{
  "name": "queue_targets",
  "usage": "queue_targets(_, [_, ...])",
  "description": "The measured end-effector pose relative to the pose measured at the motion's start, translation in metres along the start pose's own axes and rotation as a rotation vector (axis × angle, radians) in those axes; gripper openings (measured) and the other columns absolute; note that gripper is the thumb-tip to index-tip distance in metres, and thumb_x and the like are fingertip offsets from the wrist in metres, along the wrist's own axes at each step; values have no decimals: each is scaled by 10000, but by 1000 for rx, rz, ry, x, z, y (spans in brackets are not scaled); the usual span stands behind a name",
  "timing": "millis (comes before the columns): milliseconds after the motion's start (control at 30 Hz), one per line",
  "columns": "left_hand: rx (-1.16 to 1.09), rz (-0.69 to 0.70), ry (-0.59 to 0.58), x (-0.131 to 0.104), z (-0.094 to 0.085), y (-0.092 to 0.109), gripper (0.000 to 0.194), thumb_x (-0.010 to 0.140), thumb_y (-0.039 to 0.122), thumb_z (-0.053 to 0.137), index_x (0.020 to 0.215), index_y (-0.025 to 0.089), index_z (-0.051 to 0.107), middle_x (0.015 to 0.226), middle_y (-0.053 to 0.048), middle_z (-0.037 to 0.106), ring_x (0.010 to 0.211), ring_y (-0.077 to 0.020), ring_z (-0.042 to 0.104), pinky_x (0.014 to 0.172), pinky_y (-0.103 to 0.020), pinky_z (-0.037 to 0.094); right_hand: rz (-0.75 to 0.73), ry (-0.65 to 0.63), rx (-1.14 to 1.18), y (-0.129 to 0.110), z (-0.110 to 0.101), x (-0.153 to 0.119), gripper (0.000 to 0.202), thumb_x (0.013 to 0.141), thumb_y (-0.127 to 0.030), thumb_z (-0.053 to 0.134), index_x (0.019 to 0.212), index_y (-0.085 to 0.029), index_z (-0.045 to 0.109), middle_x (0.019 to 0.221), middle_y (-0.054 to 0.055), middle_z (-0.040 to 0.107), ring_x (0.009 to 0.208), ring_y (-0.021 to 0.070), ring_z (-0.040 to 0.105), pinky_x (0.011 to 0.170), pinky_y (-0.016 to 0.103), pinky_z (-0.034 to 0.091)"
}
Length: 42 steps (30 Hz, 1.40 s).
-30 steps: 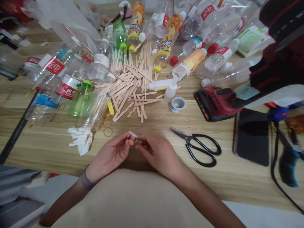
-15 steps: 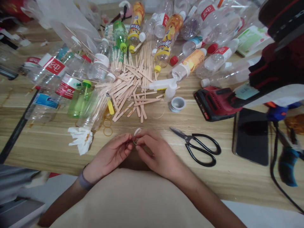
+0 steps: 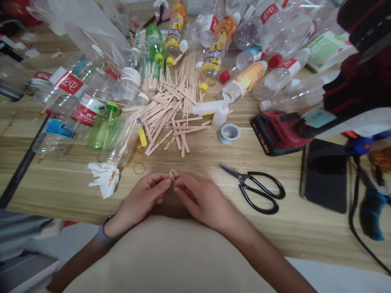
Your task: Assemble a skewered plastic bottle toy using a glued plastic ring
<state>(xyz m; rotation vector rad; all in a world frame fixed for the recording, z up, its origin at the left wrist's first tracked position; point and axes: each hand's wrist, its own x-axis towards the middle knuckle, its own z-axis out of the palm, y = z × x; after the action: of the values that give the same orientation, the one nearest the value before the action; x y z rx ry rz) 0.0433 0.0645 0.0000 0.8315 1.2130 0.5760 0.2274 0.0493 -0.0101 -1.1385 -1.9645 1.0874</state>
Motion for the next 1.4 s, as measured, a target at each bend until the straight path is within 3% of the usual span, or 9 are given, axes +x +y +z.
queue_targets(167, [288, 137, -43, -2, -2, 4, 198, 856, 330, 582, 830, 193, 722, 767, 6, 685, 717, -139, 578, 661, -238, 413, 68, 35, -26, 0, 0, -1, 114, 962, -211, 495, 978, -235, 605, 869, 9, 724, 742, 152, 673, 653, 244, 493])
queue_targets(267, [392, 160, -112, -5, -1, 6, 194, 870, 319, 570, 854, 205, 726, 849, 0, 730, 811, -162, 624, 730, -250, 438, 99, 47, -30, 0, 1, -1, 111, 955, -217, 496, 953, -228, 606, 802, 3, 713, 688, 152, 663, 608, 242, 477])
queue_targets(500, [564, 200, -95, -9, -1, 9, 205, 889, 327, 546, 855, 195, 699, 786, 20, 702, 735, -135, 594, 650, -231, 417, 198, 43, 80, -4, 2, 1, 140, 960, -241, 492, 881, -221, 606, 668, -37, 651, 588, 120, 608, 552, 213, 451])
queue_targets(633, [573, 233, -82, -9, -2, 7, 241, 904, 349, 513, 834, 183, 674, 750, 17, 659, 714, -131, 564, 629, -228, 402, 176, 49, 62, -4, 3, 3, 152, 954, -221, 498, 880, -220, 630, 722, -22, 679, 634, 126, 614, 591, 227, 463])
queue_targets(833, [507, 244, -24, -6, -3, 2, 260, 908, 342, 478, 766, 178, 622, 663, 36, 556, 620, -109, 469, 568, -219, 353, 109, 290, -63, -3, 2, 1, 84, 912, -194, 558, 933, -204, 639, 737, 0, 600, 616, 136, 560, 552, 248, 443])
queue_targets(900, [504, 267, -17, -6, -3, 2, 271, 912, 362, 479, 770, 177, 617, 674, 33, 554, 637, -113, 476, 583, -220, 365, 57, 248, -65, -3, 1, 1, 104, 921, -197, 563, 892, -206, 662, 734, 5, 575, 635, 138, 549, 561, 250, 437])
queue_targets(1067, [582, 344, -12, -8, -3, 5, 267, 935, 342, 478, 823, 172, 650, 764, 7, 647, 728, -127, 565, 660, -228, 410, 52, 80, 25, -1, 1, 3, 133, 926, -194, 586, 1002, -216, 692, 800, 16, 585, 673, 138, 558, 584, 249, 447])
queue_targets(1233, [696, 392, -1, -11, -3, 6, 235, 931, 302, 512, 818, 180, 679, 735, 17, 684, 681, -114, 586, 622, -217, 398, 74, 76, 22, 2, 3, 2, 123, 923, -148, 584, 894, -214, 684, 775, 3, 596, 739, 152, 595, 647, 261, 459])
queue_targets(1400, [756, 441, 27, -12, -3, 5, 223, 939, 273, 502, 815, 190, 669, 659, 40, 661, 592, -97, 554, 584, -210, 386, 48, 71, -21, 0, 2, 2, 146, 921, -138, 555, 855, -197, 671, 766, 6, 588, 693, 141, 587, 607, 252, 446])
